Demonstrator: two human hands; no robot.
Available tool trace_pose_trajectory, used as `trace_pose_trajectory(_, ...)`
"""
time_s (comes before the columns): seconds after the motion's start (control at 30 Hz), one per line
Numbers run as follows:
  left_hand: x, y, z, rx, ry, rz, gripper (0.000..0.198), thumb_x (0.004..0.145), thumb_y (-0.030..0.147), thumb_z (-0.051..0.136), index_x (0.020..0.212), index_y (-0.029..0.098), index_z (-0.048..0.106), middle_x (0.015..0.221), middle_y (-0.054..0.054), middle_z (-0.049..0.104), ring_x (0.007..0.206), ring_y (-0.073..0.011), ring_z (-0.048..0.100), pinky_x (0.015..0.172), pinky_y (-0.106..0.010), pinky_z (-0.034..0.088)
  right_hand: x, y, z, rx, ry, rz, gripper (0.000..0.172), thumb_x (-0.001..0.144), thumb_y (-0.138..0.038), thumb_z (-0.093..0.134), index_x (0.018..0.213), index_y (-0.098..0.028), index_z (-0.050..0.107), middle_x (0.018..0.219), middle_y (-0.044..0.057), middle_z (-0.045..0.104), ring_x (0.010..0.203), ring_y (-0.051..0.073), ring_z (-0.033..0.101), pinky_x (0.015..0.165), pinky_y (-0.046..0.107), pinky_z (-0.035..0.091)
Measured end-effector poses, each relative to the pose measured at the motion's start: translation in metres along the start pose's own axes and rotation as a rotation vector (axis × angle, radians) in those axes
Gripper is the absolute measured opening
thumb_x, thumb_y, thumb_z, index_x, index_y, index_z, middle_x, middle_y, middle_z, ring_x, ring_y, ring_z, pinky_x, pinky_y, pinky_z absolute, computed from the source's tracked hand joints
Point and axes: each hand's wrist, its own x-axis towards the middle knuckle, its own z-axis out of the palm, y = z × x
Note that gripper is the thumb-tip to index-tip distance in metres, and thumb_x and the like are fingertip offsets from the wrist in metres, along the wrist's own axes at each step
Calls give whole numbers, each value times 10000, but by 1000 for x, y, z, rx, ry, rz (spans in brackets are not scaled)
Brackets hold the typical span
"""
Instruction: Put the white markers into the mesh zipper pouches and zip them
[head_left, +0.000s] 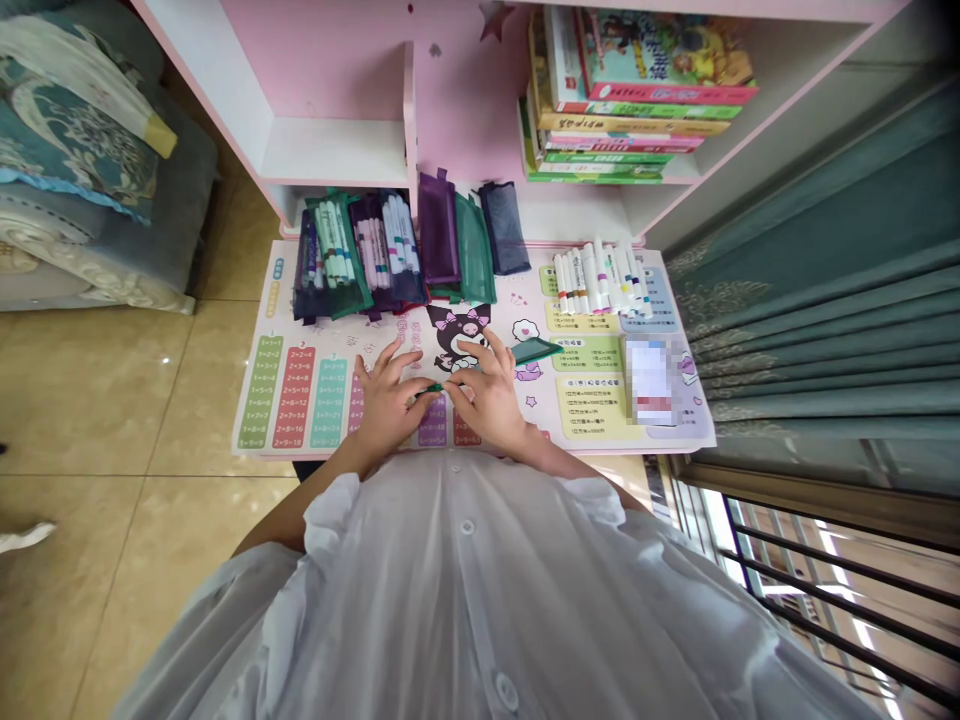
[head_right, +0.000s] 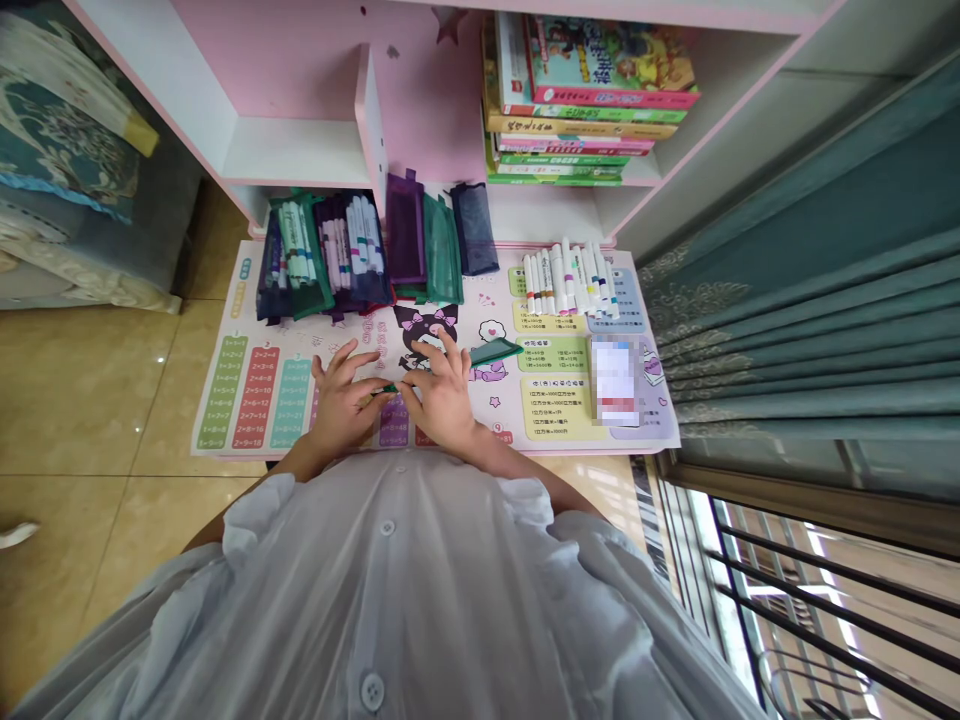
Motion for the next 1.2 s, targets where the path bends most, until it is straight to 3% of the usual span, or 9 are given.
trace_pose_trajectory(0.4, 3, 0, 0, -34, -28, -43, 178, 880, 421, 701, 777, 303, 785, 1256, -54, 700, 1451, -360, 415, 1197, -702, 92, 2, 2, -2, 31, -16, 59, 256, 939, -309, 556, 765, -226, 723, 1451, 88, 572, 1527, 393, 253, 1114, 688, 316)
trace_pose_trajectory(0.57, 3, -4, -2, -36, -8, -50, 224, 884, 441, 693, 736, 292, 773, 1259, -55, 692, 1453, -364, 411, 1204, -697, 76, 4, 9, -3, 40, 50, 58, 260, 934, -320, 577, 738, -226, 720, 1438, 84, 585, 1508, 394, 293, 1134, 671, 306)
trace_pose_trajectory(1.2, 2, -10, -7, -3, -9, -63, 239, 906, 473, 661, 791, 301, 782, 1281, -51, 677, 1463, -357, 396, 1213, -663, 95, 7, 18, -12, 14, 43, 78, 251, 943, -329, 583, 756, -230, 718, 1455, 63, 571, 1525, 401, 265, 1164, 669, 273)
